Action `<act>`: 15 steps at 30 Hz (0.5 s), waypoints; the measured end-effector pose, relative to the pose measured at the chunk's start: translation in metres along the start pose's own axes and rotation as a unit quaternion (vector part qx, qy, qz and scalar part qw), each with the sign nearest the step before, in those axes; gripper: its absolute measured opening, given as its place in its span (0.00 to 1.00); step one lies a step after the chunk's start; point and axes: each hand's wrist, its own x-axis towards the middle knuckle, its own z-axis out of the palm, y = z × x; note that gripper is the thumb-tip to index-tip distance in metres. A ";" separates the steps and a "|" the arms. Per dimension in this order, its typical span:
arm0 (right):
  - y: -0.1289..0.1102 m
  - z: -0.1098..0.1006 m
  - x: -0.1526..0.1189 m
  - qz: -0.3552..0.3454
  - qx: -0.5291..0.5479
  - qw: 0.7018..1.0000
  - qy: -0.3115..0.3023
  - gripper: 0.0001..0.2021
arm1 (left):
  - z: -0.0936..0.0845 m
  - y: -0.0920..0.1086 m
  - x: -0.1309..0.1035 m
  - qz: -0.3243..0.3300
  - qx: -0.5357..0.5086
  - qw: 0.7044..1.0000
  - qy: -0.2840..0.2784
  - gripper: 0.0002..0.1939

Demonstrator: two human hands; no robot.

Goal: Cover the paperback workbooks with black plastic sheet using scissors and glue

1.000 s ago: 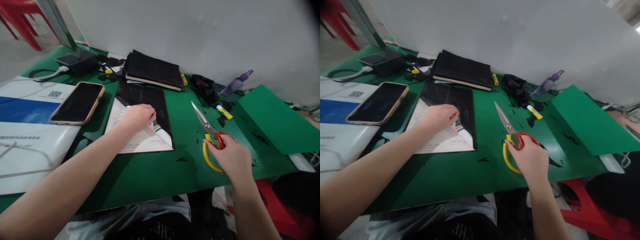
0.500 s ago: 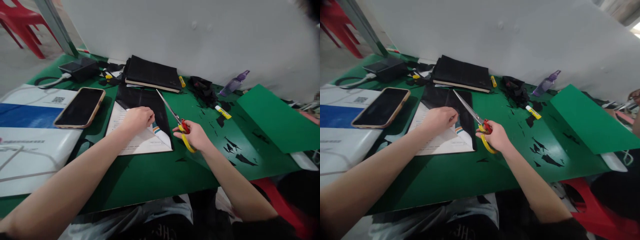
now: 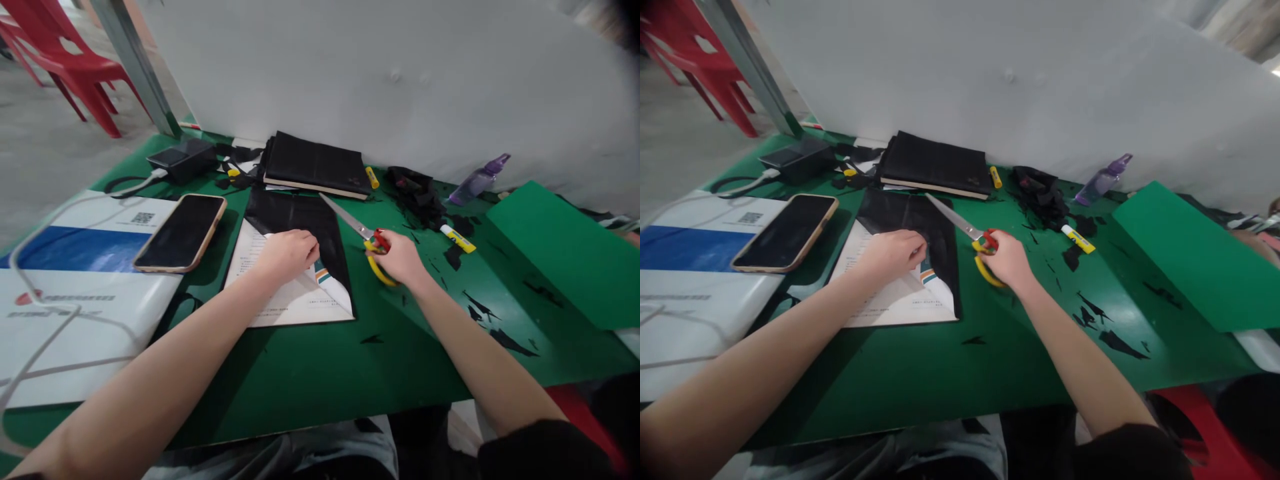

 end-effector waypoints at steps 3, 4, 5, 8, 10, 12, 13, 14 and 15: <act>0.022 -0.007 0.023 0.047 -0.073 0.993 0.081 0.12 | 0.000 0.000 0.000 0.010 0.001 1.000 0.013 0.15; 0.029 -0.009 0.028 0.064 -0.092 0.989 0.100 0.14 | 0.000 0.001 0.000 0.014 0.001 1.000 0.017 0.15; 0.036 -0.009 0.031 0.079 -0.107 0.985 0.111 0.16 | 0.000 0.001 0.000 0.020 0.000 1.000 0.022 0.15; 0.053 -0.006 0.031 0.103 -0.127 0.980 0.114 0.18 | -0.001 0.002 0.001 0.036 -0.006 0.998 0.042 0.15; 0.060 -0.002 0.029 0.107 -0.124 0.981 0.108 0.18 | -0.003 0.003 0.001 0.043 -0.012 0.997 0.059 0.14; 0.065 0.003 0.028 0.107 -0.112 0.982 0.106 0.19 | -0.004 0.004 0.001 0.049 -0.019 0.996 0.077 0.14; 0.066 0.005 0.028 0.104 -0.106 0.983 0.107 0.20 | -0.005 0.004 0.000 0.052 -0.024 0.995 0.085 0.13; 0.067 0.007 0.029 0.101 -0.099 0.984 0.109 0.22 | -0.007 0.004 0.000 0.056 -0.029 0.994 0.093 0.13; 0.068 0.008 0.030 0.098 -0.093 0.984 0.113 0.24 | -0.008 0.005 -0.001 0.059 -0.035 0.993 0.101 0.12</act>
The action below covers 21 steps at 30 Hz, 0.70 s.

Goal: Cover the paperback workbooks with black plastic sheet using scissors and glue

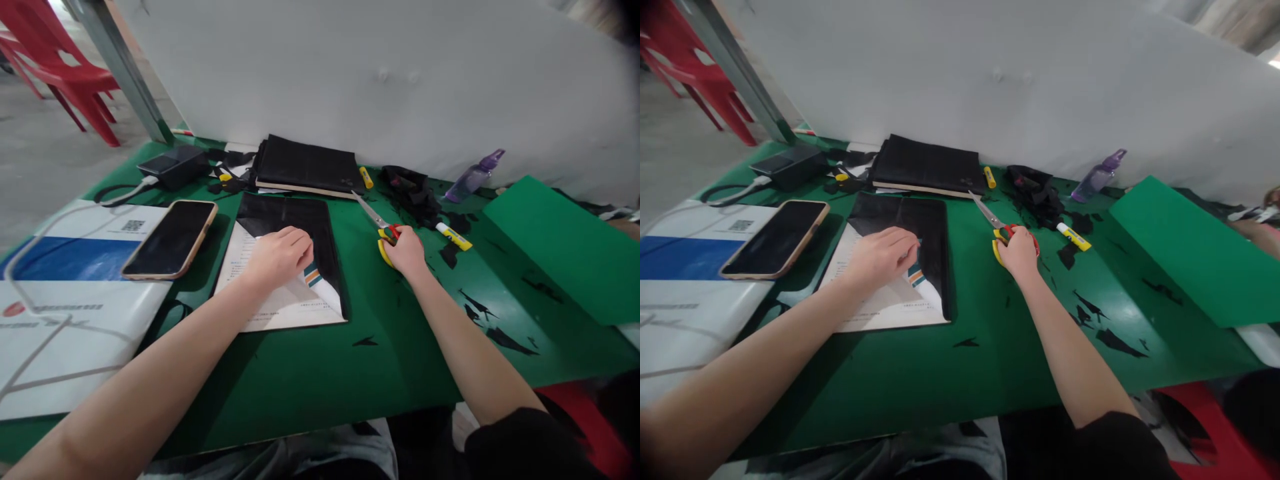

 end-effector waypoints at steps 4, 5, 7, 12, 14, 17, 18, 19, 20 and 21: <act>0.001 0.000 0.005 -0.016 0.026 0.999 0.013 0.29 | -0.005 0.000 -0.003 -0.008 -0.023 0.999 0.048 0.10; 0.002 -0.001 0.006 -0.024 0.036 0.999 0.007 0.27 | -0.006 0.000 -0.003 -0.015 -0.029 0.997 0.063 0.10; 0.003 -0.002 0.006 -0.043 0.061 0.997 -0.013 0.23 | -0.007 0.000 -0.005 -0.032 -0.043 0.994 0.092 0.10; 0.003 -0.004 0.003 -0.070 0.120 0.990 -0.033 0.22 | -0.010 0.002 -0.007 -0.084 -0.087 0.982 0.147 0.12; -0.002 -0.009 0.001 -0.080 0.143 0.986 -0.020 0.20 | -0.013 0.004 -0.007 -0.103 -0.103 0.977 0.156 0.13; -0.018 -0.020 -0.009 -0.106 0.175 0.978 0.036 0.15 | -0.021 0.004 -0.005 -0.138 -0.122 0.968 0.172 0.12; -0.026 -0.024 -0.016 -0.123 0.186 0.974 0.051 0.13 | -0.026 0.003 -0.004 -0.177 -0.147 0.955 0.186 0.12; -0.034 -0.028 -0.024 -0.145 0.196 0.968 0.054 0.11 | -0.031 0.002 -0.004 -0.227 -0.178 0.935 0.204 0.12; -0.044 -0.031 -0.035 -0.166 0.207 0.963 0.051 0.10 | -0.036 0.000 -0.005 -0.288 -0.218 0.905 0.225 0.12; -0.053 -0.034 -0.047 -0.198 0.220 0.954 0.044 0.09 | -0.042 -0.003 -0.006 -0.338 -0.247 0.876 0.241 0.12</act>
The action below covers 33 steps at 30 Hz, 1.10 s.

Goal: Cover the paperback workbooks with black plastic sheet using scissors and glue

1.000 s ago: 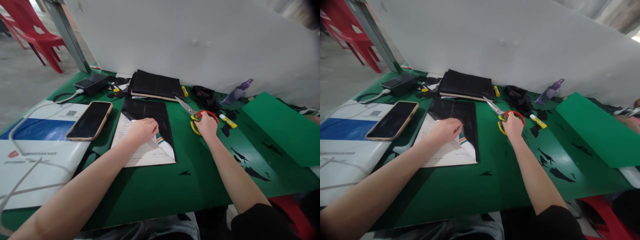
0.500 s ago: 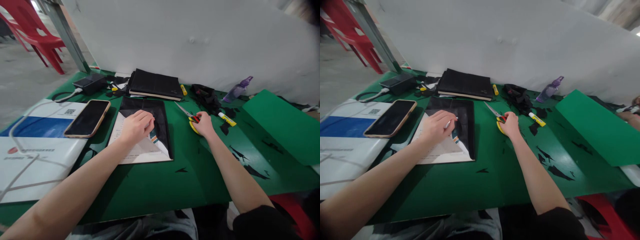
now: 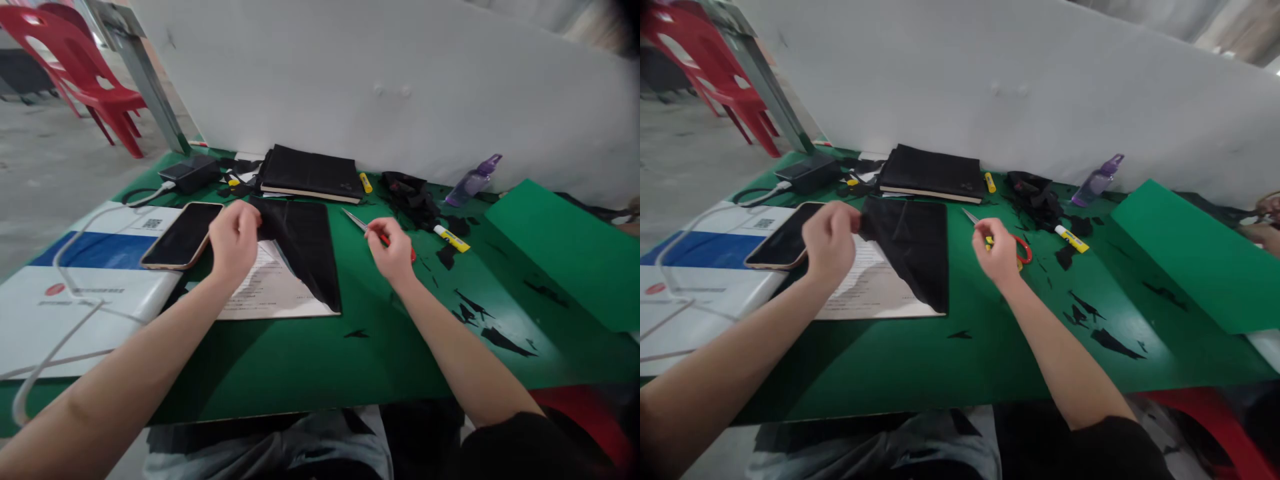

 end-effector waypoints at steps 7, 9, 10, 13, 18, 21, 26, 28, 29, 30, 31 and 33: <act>-0.065 0.020 -0.054 -0.375 -0.004 0.923 -0.090 0.15 | -0.050 -0.014 -0.003 -0.256 -0.047 0.965 -0.022 0.07; -0.070 0.025 -0.061 -0.401 -0.030 0.911 -0.090 0.15 | -0.061 -0.016 -0.011 -0.292 -0.045 0.955 -0.031 0.08; -0.071 0.028 -0.063 -0.414 -0.044 0.905 -0.090 0.13 | -0.065 -0.016 -0.016 -0.302 -0.042 0.952 -0.035 0.08; -0.072 0.031 -0.065 -0.445 -0.076 0.887 -0.098 0.08 | -0.075 -0.012 -0.028 -0.314 -0.037 0.947 -0.051 0.13; -0.075 0.029 -0.066 -0.467 -0.088 0.875 -0.092 0.05 | -0.089 -0.008 -0.045 -0.282 -0.068 0.953 -0.090 0.23; -0.077 0.026 -0.064 -0.477 -0.089 0.870 -0.088 0.04 | -0.097 -0.008 -0.051 -0.248 -0.067 0.958 -0.124 0.30; -0.079 0.022 -0.061 -0.540 -0.104 0.834 -0.053 0.06 | -0.103 -0.009 -0.051 -0.173 -0.054 0.971 -0.159 0.30; -0.079 0.021 -0.062 -0.563 -0.113 0.816 -0.061 0.06 | -0.105 -0.009 -0.050 -0.162 -0.037 0.969 -0.184 0.29; -0.079 0.022 -0.063 -0.568 -0.116 0.811 -0.074 0.06 | -0.107 -0.009 -0.051 -0.163 -0.015 0.964 -0.209 0.29; -0.079 0.023 -0.064 -0.570 -0.115 0.808 -0.090 0.06 | -0.109 -0.010 -0.052 -0.164 0.014 0.957 -0.238 0.28; -0.079 0.025 -0.065 -0.570 -0.113 0.806 -0.108 0.06 | -0.112 -0.011 -0.053 -0.161 0.049 0.949 -0.268 0.27; -0.079 0.027 -0.068 -0.565 -0.109 0.807 -0.138 0.06 | -0.115 -0.012 -0.059 -0.127 0.130 0.937 -0.297 0.22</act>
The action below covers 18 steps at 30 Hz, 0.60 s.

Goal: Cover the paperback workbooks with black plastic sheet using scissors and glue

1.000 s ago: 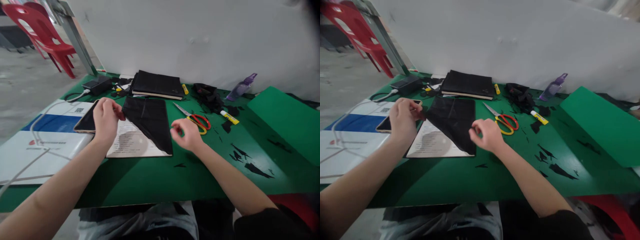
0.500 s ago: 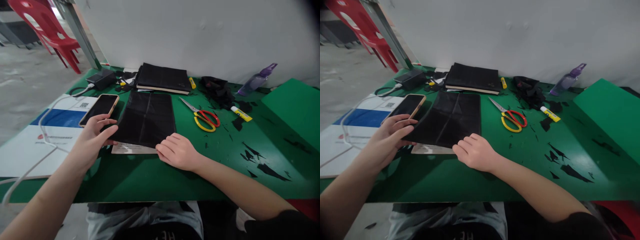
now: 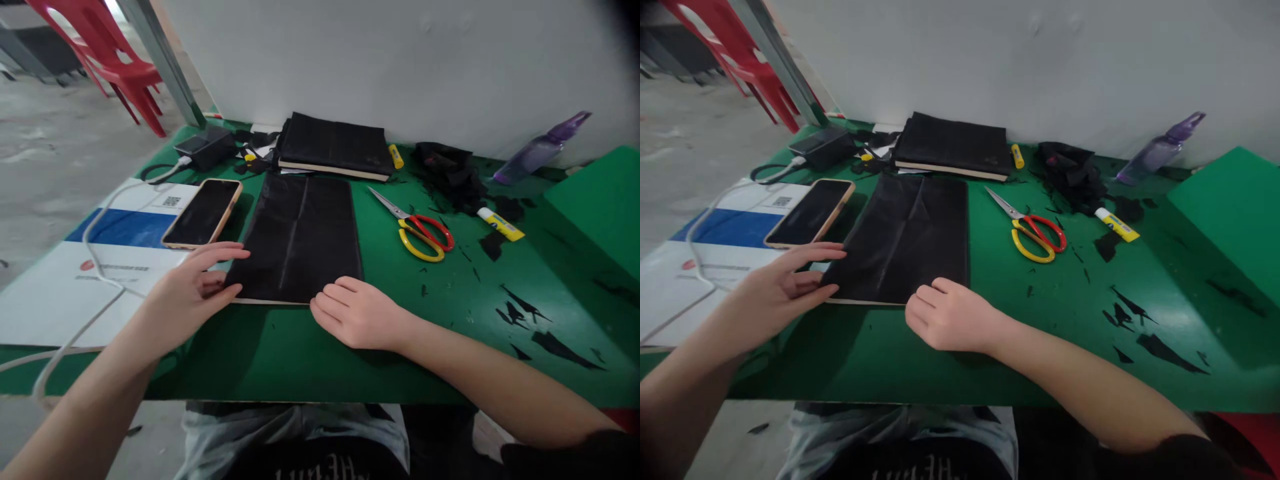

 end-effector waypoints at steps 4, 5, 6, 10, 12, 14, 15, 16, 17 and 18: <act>-0.001 0.002 -0.001 0.004 0.025 0.999 -0.030 0.08 | 0.011 0.001 -0.015 0.098 0.263 0.957 0.076 0.19; 0.000 0.002 -0.002 0.001 0.033 0.999 -0.031 0.08 | 0.015 0.005 -0.019 0.131 0.314 0.937 0.083 0.19; 0.002 0.001 -0.003 0.000 0.042 0.999 -0.029 0.09 | 0.020 0.008 -0.023 0.161 0.339 0.924 0.076 0.20; 0.009 -0.001 -0.011 0.044 0.080 0.996 0.015 0.10 | 0.039 0.021 -0.035 0.236 0.356 0.903 0.038 0.22; 0.012 -0.001 -0.017 0.076 0.097 0.992 0.037 0.12 | 0.045 0.019 -0.038 0.246 0.378 0.893 0.006 0.26; 0.015 0.001 -0.023 0.088 0.110 0.989 0.039 0.11 | 0.047 0.013 -0.040 0.245 0.402 0.882 -0.015 0.30; 0.015 0.003 -0.025 0.086 0.114 0.989 0.034 0.10 | 0.047 0.009 -0.041 0.242 0.412 0.878 -0.018 0.32; 0.016 0.004 -0.026 0.082 0.115 0.990 0.028 0.09 | 0.047 0.005 -0.042 0.239 0.420 0.875 -0.019 0.33; 0.016 0.005 -0.027 0.077 0.114 0.990 0.023 0.07 | 0.046 0.002 -0.043 0.237 0.426 0.873 -0.018 0.34; 0.017 0.006 -0.027 0.072 0.112 0.991 0.022 0.06 | 0.045 0.000 -0.044 0.234 0.429 0.872 -0.018 0.35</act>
